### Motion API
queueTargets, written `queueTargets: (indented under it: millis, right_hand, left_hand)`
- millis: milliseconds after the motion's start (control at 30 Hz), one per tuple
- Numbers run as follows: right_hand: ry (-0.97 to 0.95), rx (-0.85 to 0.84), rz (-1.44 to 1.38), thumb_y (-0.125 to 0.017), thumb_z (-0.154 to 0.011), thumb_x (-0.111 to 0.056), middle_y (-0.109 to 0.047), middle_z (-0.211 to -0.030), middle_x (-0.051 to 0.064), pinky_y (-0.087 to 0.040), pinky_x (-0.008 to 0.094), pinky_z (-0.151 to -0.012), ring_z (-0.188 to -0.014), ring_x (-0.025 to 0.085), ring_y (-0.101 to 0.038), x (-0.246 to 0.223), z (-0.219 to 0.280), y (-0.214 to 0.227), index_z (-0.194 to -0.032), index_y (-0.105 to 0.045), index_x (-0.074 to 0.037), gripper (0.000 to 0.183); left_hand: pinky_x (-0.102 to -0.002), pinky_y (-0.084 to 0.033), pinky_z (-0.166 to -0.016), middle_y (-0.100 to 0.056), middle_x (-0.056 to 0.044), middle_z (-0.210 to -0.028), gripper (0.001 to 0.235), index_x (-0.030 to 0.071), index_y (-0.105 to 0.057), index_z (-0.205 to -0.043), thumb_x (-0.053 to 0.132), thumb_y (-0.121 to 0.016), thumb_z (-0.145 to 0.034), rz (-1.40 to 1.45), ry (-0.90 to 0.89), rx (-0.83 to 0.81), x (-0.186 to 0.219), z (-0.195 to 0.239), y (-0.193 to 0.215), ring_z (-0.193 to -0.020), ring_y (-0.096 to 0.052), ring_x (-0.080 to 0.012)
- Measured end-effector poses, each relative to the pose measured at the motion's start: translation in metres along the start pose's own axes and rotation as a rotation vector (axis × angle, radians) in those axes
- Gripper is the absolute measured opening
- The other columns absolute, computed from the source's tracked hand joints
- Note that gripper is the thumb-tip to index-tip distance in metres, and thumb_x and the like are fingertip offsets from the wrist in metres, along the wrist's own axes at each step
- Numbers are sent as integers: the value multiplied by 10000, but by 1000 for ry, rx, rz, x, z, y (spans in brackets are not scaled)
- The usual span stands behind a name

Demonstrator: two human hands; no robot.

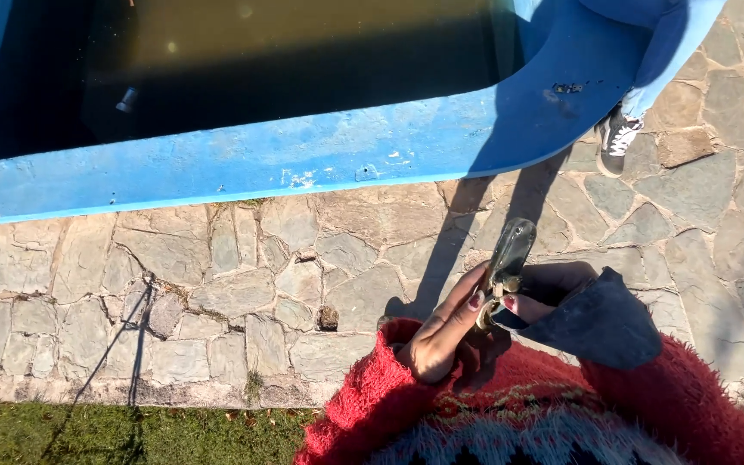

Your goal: Cleaning and inspecting small metal hardware and tools using sandpaper and a cloth.

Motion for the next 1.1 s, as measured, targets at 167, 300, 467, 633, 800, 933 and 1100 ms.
queueTargets:
  millis: [167,300,467,633,800,933,1100]
  right_hand:
    - [82,-49,-110,-806,-820,-137,-796,-916,122,-588,314,-718,-828,149,-717,-17,-16,-24,-1131,-763,29,355]
    - [102,76,241,-822,-831,-205,-780,-809,102,-560,296,-639,-733,132,-684,-65,-8,-47,-1121,-778,-50,332]
    - [48,-30,-96,-719,-852,-169,-785,-957,69,-572,298,-691,-842,116,-703,-37,-38,-75,-1313,-659,-118,467]
    - [57,-106,-385,-636,-931,-133,-749,-1111,80,-584,321,-780,-973,132,-694,-27,-49,-107,-1320,-610,-47,400]
    - [146,-116,-598,-604,-971,-115,-726,-1065,91,-564,322,-766,-926,137,-668,-45,-54,-131,-1276,-615,14,331]
    - [138,-67,-578,-605,-995,-125,-732,-1029,104,-566,317,-752,-887,137,-665,-42,-59,-140,-1246,-634,43,304]
    - [202,35,-564,-603,-994,-102,-734,-1052,108,-573,308,-785,-917,133,-674,-48,-64,-145,-1255,-642,52,305]
  left_hand:
    - [-415,-204,-1032,-251,-266,-1336,550,139,-202,-1674,210,-364,-1154,176,223,95,4,15,9,-1192,-257,-302]
    - [-638,-118,-812,-228,-511,-1172,604,216,-130,-1696,204,-342,-1131,42,616,304,6,38,41,-882,-133,-560]
    - [-389,-292,-1278,-425,-165,-1620,601,-21,-219,-1649,272,-366,-1146,-48,-79,102,97,4,46,-1510,-416,-244]
    - [-388,-294,-1286,-433,-158,-1623,606,-12,-236,-1652,304,-389,-1158,-81,-43,49,101,6,74,-1513,-415,-245]
    - [-332,-423,-1177,-489,-136,-1583,641,23,-186,-1694,337,-394,-1175,-115,-29,18,104,12,103,-1374,-535,-176]
    - [-206,-381,-595,-604,-71,-1237,671,20,-164,-1690,322,-394,-1136,47,133,15,109,15,117,-674,-444,-40]
    - [-217,-339,-577,-480,8,-866,621,96,-64,-1729,189,-337,-1178,96,156,-125,107,17,124,-618,-382,-59]
Point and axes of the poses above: each hand's wrist, its own z-axis away from the middle knuckle, its own y-axis out of the back of the hand, x = y × z, the point moved 7 cm from there along -z, towards the middle knuckle
